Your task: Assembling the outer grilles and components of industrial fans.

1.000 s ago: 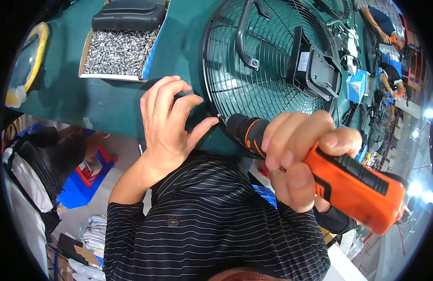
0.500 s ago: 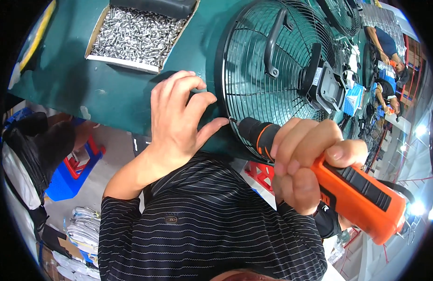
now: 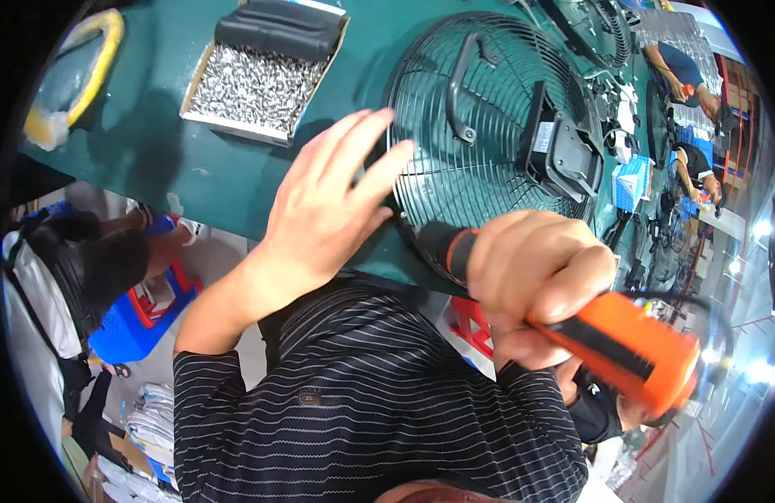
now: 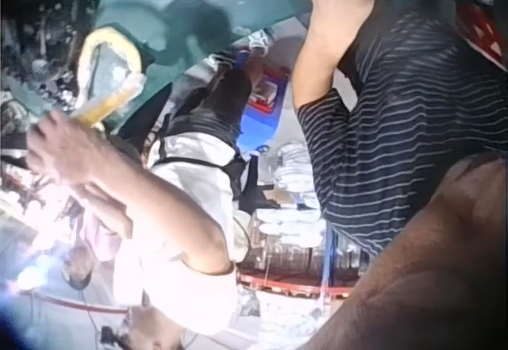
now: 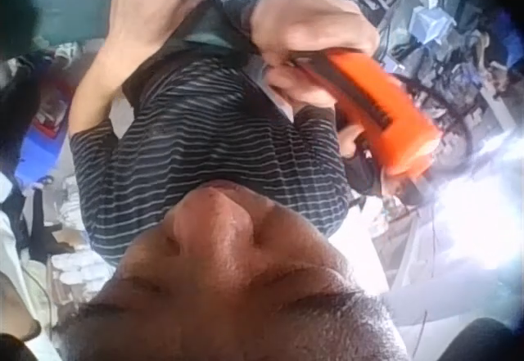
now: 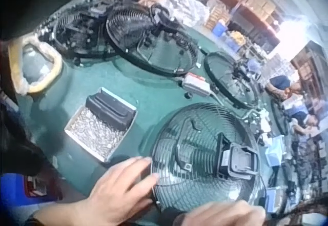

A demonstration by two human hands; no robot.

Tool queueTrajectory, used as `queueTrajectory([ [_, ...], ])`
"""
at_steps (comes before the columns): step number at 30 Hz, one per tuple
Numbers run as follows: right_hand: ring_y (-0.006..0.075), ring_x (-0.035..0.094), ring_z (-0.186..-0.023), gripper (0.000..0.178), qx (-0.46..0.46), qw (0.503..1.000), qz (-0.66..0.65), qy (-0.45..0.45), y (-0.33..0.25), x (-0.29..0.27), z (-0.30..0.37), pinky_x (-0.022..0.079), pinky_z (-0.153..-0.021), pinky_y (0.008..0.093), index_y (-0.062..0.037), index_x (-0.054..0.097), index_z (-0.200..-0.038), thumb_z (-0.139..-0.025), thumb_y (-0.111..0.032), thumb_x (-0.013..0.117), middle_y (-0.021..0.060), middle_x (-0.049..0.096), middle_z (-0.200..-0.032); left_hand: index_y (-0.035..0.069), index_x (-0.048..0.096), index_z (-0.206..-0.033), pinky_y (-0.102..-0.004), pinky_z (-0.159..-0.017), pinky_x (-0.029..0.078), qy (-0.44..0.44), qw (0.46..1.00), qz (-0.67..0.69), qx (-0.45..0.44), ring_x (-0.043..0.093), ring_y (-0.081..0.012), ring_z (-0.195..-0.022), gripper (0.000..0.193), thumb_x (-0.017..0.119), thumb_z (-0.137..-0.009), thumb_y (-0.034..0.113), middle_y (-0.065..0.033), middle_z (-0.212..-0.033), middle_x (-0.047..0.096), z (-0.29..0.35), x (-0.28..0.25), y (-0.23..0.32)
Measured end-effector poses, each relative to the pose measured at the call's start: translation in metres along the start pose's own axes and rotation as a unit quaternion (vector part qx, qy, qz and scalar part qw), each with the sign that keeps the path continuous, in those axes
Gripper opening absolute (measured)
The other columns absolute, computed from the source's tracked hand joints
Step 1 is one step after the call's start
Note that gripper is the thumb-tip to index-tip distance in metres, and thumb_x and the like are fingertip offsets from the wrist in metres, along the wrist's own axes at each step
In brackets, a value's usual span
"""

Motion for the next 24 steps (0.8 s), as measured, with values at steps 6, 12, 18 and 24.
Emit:
queueTrajectory([
  [6, 0.0130, 0.064, -0.064, 0.042, -0.105, 0.947, -0.167, 0.252, -0.063, -0.009, 0.084, 0.056, -0.060, 0.0307, -0.0046, 0.057, -0.116, -0.085, -0.006, 0.085, 0.0034, 0.061, -0.079, 0.003, 0.062, -0.127, -0.0509, -0.116, 0.043, -0.010, 0.949, -0.198, 0.243, 0.051, -0.0359, -0.145, 0.044, 0.065, -0.084, 0.012, -0.0164, -0.148, 0.059, -0.068, 0.000, -0.008],
  [12, 0.0106, 0.049, -0.065, 0.046, -0.110, 0.919, -0.141, 0.352, -0.110, -0.011, 0.184, 0.043, -0.066, 0.0269, 0.0015, 0.054, -0.120, -0.087, -0.012, 0.084, 0.0036, 0.051, -0.085, 0.011, 0.063, -0.104, -0.0502, -0.121, 0.038, -0.149, 0.875, -0.297, 0.352, 0.056, -0.0282, -0.128, 0.072, 0.096, -0.048, 0.042, -0.0043, -0.114, 0.066, -0.109, -0.027, -0.007],
  [18, 0.0137, 0.049, -0.077, 0.052, -0.110, 0.893, -0.055, 0.433, -0.131, -0.014, 0.256, 0.043, -0.074, 0.0308, 0.0048, 0.050, -0.133, -0.092, -0.011, 0.077, 0.0062, 0.049, -0.093, 0.009, 0.059, -0.103, -0.0551, -0.125, 0.032, -0.132, 0.895, -0.244, 0.348, 0.056, -0.0290, -0.118, 0.076, 0.095, -0.049, 0.049, -0.0057, -0.108, 0.060, -0.068, -0.025, 0.017],
  [24, 0.0157, 0.055, -0.082, 0.031, -0.058, 0.734, 0.248, 0.630, -0.147, 0.006, 0.312, 0.050, -0.078, 0.0339, 0.0050, 0.052, -0.128, -0.099, 0.003, 0.062, 0.0108, 0.060, -0.100, 0.008, 0.063, -0.133, -0.0576, -0.120, 0.037, -0.015, 0.952, -0.150, 0.268, 0.054, -0.0347, -0.123, 0.087, 0.085, -0.062, 0.054, -0.0125, -0.122, 0.058, 0.017, 0.058, 0.091],
])
Point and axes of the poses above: each hand's wrist, its own z-axis away from the middle knuckle, its own x-axis out of the palm, y = z × x, the point moved 1 cm from there along -z, towards the middle knuckle
